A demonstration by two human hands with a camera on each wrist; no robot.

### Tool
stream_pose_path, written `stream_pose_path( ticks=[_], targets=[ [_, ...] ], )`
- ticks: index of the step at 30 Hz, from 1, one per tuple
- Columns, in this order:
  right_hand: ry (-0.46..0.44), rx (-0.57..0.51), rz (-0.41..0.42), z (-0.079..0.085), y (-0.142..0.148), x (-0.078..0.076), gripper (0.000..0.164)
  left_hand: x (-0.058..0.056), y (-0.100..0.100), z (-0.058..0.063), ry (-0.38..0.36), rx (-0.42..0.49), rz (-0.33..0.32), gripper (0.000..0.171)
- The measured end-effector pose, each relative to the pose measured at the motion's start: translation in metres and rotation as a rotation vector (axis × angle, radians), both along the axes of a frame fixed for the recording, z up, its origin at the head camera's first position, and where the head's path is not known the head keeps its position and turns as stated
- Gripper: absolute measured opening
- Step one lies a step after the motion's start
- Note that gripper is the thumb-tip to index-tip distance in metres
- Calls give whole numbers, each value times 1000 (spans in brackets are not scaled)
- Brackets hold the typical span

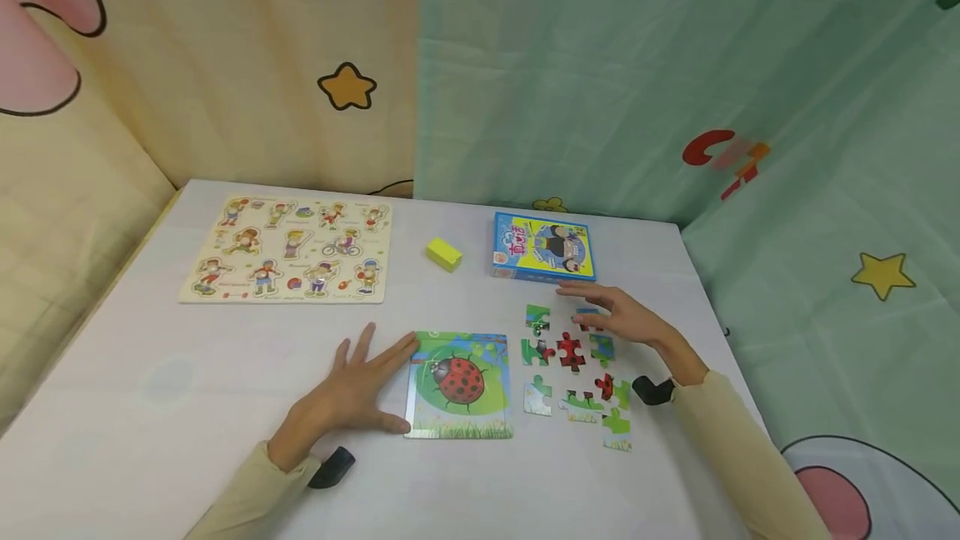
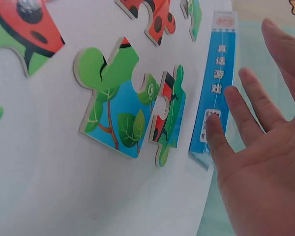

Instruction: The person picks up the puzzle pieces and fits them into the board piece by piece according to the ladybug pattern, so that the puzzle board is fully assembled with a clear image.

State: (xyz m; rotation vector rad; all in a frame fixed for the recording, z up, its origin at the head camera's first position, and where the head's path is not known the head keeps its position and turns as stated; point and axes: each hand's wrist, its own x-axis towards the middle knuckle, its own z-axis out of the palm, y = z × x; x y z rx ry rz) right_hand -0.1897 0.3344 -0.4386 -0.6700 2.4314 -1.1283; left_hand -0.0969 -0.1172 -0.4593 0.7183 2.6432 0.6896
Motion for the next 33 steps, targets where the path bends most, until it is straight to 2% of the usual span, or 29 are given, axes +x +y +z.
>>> stream_pose_path(
  ticks=[8,13,18,33],
  targets=[
    [-55,20,13,2,0,-7,45,-3,1,2,-4,-33,0,115],
    [-78,-14,62,-4,-6,-10,41,-6,4,5,-2,-62,6,116],
    [-68,-21,120,-13,-11,-10,38,-8,9,7,-16,-89,9,116],
    [-42,69,153,-17,-28,-15,38,-10,11,12,-22,-127,-13,115]
  ],
)
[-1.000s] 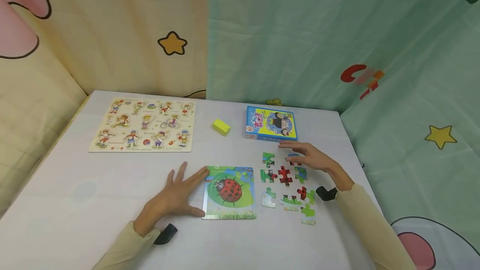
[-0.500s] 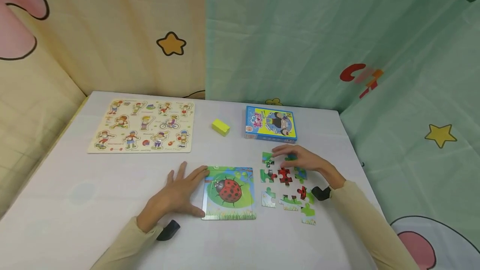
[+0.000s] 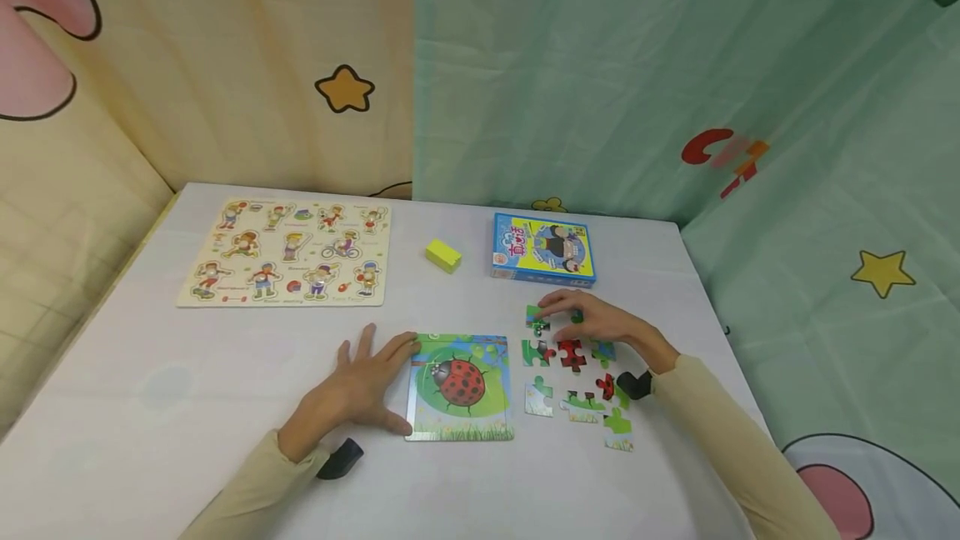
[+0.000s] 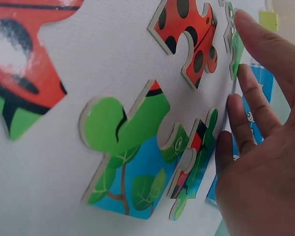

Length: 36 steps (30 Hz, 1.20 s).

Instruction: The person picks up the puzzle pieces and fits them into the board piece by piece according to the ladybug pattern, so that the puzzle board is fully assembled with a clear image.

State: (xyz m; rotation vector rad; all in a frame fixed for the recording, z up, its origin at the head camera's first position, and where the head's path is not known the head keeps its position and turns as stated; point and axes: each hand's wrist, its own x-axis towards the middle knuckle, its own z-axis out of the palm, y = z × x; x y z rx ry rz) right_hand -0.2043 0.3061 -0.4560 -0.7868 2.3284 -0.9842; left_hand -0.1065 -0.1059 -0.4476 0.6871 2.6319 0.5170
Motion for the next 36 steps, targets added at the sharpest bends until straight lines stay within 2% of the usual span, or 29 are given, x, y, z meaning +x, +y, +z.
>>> stream_pose_path(
  ticks=[6,13,19,36],
  targets=[
    [22,5,-8,-4,-6,-1,39,1,0,0,-10,0,4,115],
    [45,42,-64,-7,-10,-2,40,1,0,-1,-8,-1,-3,115],
    [70,85,-83,-5,-13,-3,40,0,0,-3,-11,4,4,116],
    [119,114,-104,0,-18,-3,38,1,0,0,-6,6,-7,116]
  ],
)
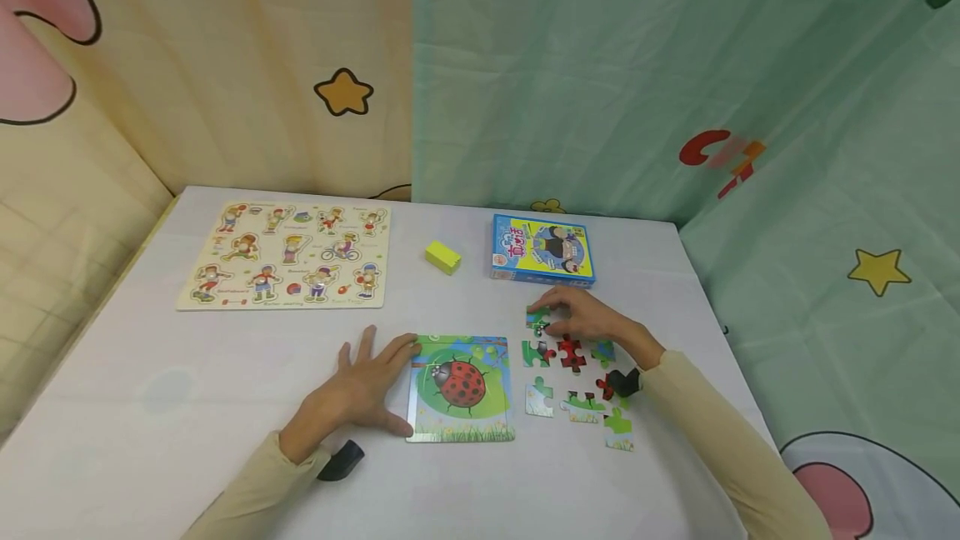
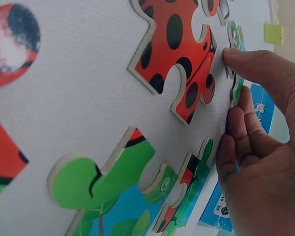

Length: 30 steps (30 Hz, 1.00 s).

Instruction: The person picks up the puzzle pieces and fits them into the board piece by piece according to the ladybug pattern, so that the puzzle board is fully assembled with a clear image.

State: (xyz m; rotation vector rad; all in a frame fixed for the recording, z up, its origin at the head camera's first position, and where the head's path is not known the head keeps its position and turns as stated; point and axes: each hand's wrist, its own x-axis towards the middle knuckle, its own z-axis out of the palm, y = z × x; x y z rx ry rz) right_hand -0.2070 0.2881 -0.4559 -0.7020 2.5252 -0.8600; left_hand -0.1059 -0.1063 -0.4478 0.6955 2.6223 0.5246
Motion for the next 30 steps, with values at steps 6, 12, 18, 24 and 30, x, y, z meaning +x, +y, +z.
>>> stream_pose_path(
  ticks=[6,12,18,24,30],
  targets=[
    [29,18,-17,1,-1,2,37,0,0,0,2,8,5,115],
    [37,19,-30,1,-2,2,35,0,0,1,-2,2,5,116],
    [43,-32,-25,1,-4,4,34,1,0,1,0,-8,3,116],
    [80,-96,13,0,-11,5,31,1,0,1,-2,-4,3,116],
    [88,-122,10,2,-24,10,29,1,0,2,3,-10,-1,116]
  ],
)
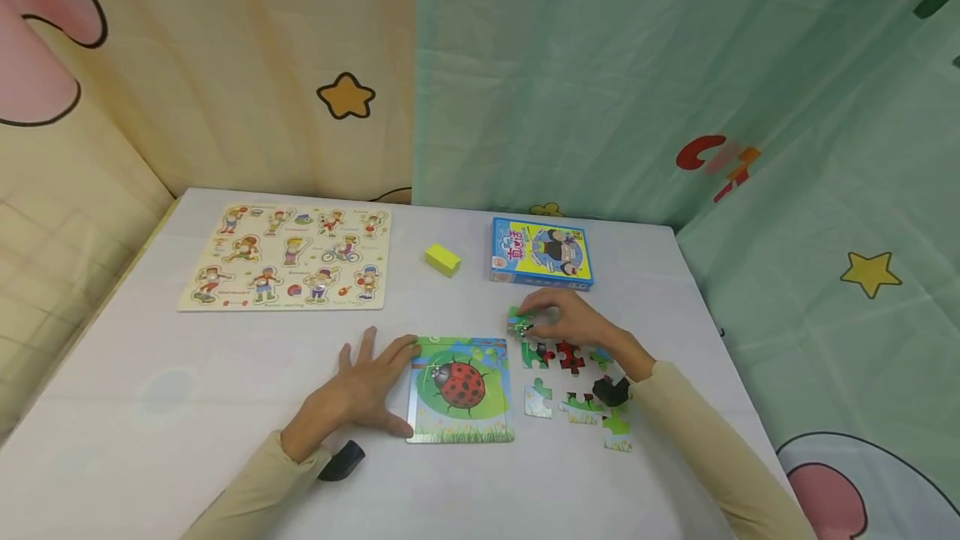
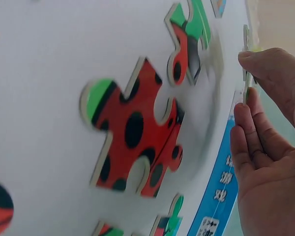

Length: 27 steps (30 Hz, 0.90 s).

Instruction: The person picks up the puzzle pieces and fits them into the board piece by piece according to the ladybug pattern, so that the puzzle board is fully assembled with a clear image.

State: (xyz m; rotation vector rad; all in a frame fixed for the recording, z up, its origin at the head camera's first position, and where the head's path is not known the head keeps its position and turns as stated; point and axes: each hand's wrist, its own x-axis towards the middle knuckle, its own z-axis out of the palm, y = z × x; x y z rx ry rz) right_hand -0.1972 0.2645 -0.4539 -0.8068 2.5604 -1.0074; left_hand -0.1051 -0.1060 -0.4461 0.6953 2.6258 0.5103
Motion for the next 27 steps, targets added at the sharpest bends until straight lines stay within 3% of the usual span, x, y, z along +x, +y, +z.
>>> stream_pose_path(
  ticks=[17,27],
  targets=[
    [6,49,53,4,-49,19,26,-2,-1,-3,3,4,0,117],
    [23,49,143,5,-74,27,26,-2,-1,-1,-2,14,11,114]
  ],
)
